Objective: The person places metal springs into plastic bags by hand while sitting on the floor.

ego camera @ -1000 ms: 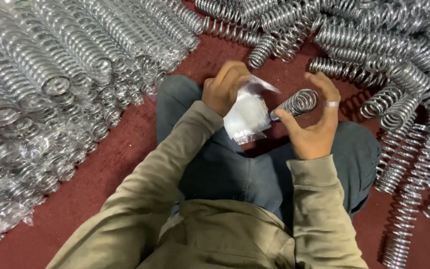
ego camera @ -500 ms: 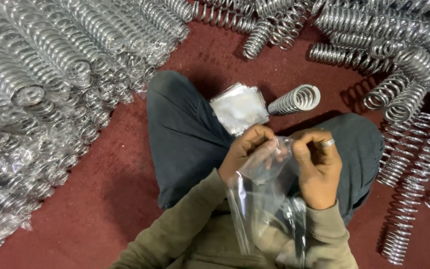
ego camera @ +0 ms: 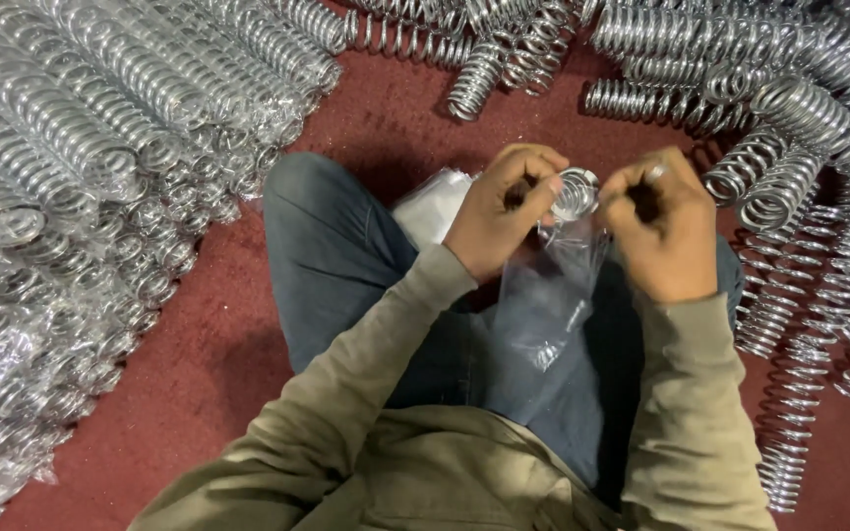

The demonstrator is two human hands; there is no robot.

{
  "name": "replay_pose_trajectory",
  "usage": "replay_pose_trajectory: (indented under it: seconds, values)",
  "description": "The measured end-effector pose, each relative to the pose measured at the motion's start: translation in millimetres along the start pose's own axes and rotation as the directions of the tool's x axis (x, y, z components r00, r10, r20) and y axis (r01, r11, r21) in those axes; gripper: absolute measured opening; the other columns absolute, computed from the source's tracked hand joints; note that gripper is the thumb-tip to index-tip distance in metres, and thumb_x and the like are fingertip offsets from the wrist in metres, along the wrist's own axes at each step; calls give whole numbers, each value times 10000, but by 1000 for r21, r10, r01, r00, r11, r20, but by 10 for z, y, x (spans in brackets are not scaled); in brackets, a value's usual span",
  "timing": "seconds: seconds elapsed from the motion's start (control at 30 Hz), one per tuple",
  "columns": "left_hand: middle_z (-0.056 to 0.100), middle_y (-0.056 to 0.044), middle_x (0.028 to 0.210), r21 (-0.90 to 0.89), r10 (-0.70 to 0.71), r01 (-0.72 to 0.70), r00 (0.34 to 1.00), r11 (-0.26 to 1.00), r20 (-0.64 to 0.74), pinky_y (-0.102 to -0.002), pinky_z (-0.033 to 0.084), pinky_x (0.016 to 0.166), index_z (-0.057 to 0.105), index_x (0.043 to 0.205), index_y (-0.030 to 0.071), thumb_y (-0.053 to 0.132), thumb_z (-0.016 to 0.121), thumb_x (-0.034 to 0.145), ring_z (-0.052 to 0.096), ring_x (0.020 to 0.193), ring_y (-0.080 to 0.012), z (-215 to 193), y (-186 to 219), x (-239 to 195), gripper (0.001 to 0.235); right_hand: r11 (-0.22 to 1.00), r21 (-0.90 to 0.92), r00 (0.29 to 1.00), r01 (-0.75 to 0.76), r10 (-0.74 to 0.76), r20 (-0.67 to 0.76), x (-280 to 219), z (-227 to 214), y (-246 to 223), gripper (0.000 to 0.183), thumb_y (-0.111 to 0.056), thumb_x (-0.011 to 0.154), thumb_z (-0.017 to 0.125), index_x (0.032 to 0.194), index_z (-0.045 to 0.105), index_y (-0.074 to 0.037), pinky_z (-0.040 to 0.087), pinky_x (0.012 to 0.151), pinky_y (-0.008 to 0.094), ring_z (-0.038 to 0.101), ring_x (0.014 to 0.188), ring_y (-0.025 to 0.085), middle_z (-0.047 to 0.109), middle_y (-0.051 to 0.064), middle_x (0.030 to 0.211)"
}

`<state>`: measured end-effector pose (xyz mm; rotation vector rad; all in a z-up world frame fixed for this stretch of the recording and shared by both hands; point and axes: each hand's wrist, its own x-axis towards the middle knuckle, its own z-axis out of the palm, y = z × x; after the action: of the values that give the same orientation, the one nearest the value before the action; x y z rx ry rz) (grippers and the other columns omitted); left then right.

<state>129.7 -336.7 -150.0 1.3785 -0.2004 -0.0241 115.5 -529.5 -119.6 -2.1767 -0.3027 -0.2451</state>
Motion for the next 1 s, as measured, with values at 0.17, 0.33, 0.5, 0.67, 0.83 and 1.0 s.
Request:
replay_pose_trajectory:
  seconds: [0.17,0.33,0.5,0.67,0.83,1.0]
  values:
    - [624,-185,777,-44,-428,430,903,902,36,-266,539,395,659,973,-21,195,592,931,744,588,-263,-85,-669,377,230,897,213,918,-387,353,179,161,417,1394,163,-139,1060,603,999,717,-41,495,661,376,567,748,184,622,111,810]
    - [650,-259,933,161,-635,626,772,763,7,-316,605,396,648,1218,-48,257,624,906,709,618,-255,-244,-1374,346,438,689,401,797,-604,508,328,-108,853,1658,360,-226,1084,539,1117,626,121,608,510,487,667,633,343,630,301,852]
    - [729,-75,680,454,-644,614,758,646,-109,-303,614,520,712,1069,92,363,609,963,744,572,-203,-364,-1474,292,309,850,141,851,-508,470,233,-140,1108,1628,374,-141,1015,550,1223,616,163,504,896,534,600,1025,434,634,354,1093]
    - [603,-89,1249,750,-465,420,869,511,-169,-497,559,970,595,1225,179,235,581,967,667,1134,-354,-188,-1258,116,264,809,-149,790,-569,588,176,-195,1060,1557,381,-117,956,546,1232,666,117,482,1052,585,623,1162,481,691,317,1131]
    - [483,-282,1387,600,-231,133,969,789,88,-630,437,1136,409,1438,16,7,553,909,476,1315,-541,-33,-869,-152,548,851,-59,851,-522,524,22,-313,1029,972,462,-137,1029,479,1436,545,69,407,1161,542,520,1341,439,586,312,1391]
    - [559,-238,1454,734,-500,264,858,625,117,-538,420,1196,416,1524,16,340,715,935,520,1377,-432,-147,-1468,54,736,728,-420,737,-542,652,178,-526,1423,1857,497,-251,886,649,1342,648,-55,478,1101,552,577,1272,420,659,194,1276]
